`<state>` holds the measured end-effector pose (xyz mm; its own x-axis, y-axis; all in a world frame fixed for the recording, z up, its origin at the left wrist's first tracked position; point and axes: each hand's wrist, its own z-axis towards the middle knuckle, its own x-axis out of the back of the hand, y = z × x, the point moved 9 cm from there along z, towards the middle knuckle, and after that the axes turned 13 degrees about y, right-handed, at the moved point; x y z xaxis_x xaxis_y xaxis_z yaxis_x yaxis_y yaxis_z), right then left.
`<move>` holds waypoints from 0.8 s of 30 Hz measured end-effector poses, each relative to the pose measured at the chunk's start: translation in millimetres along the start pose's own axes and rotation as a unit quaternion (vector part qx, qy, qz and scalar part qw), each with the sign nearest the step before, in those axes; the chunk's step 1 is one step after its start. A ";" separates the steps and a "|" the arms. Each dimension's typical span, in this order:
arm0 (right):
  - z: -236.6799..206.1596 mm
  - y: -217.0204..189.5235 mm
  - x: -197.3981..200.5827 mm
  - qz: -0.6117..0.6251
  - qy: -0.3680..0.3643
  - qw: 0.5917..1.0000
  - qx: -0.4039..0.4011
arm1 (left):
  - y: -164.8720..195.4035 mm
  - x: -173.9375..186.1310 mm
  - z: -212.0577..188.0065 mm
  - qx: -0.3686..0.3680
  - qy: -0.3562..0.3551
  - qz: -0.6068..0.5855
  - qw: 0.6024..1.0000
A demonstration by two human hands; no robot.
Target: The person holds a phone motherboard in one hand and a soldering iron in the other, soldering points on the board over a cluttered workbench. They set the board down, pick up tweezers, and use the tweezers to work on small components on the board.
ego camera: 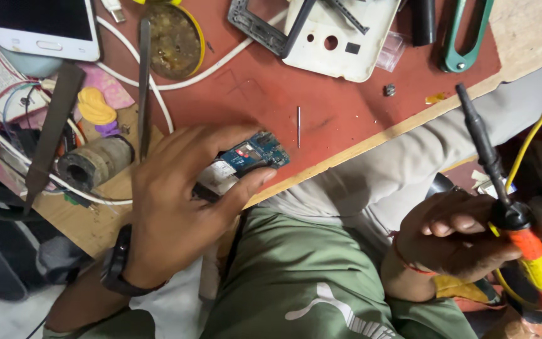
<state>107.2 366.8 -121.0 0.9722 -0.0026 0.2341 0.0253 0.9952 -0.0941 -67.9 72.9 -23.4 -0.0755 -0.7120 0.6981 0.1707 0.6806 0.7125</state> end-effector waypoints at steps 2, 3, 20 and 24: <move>-23.8 31.5 15.0 0.131 0.014 0.971 -0.198 | -0.7 0.2 -0.3 -0.001 0.000 0.004 1.000; -36.6 43.9 16.2 0.196 0.018 0.936 -0.292 | -1.1 0.4 -0.2 -0.001 0.001 0.005 1.000; -42.5 33.0 23.4 0.056 -0.020 0.958 -0.279 | -6.6 4.8 2.0 0.015 -0.005 -0.011 1.000; -31.5 23.3 26.5 0.078 0.007 0.979 -0.186 | -4.1 7.9 3.6 0.015 0.014 -0.048 0.999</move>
<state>140.9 386.9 -147.5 0.9738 0.1431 0.1765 -0.0431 0.8790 -0.4749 -72.7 65.1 -20.6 -0.0630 -0.7783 0.6248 0.1354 0.6136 0.7779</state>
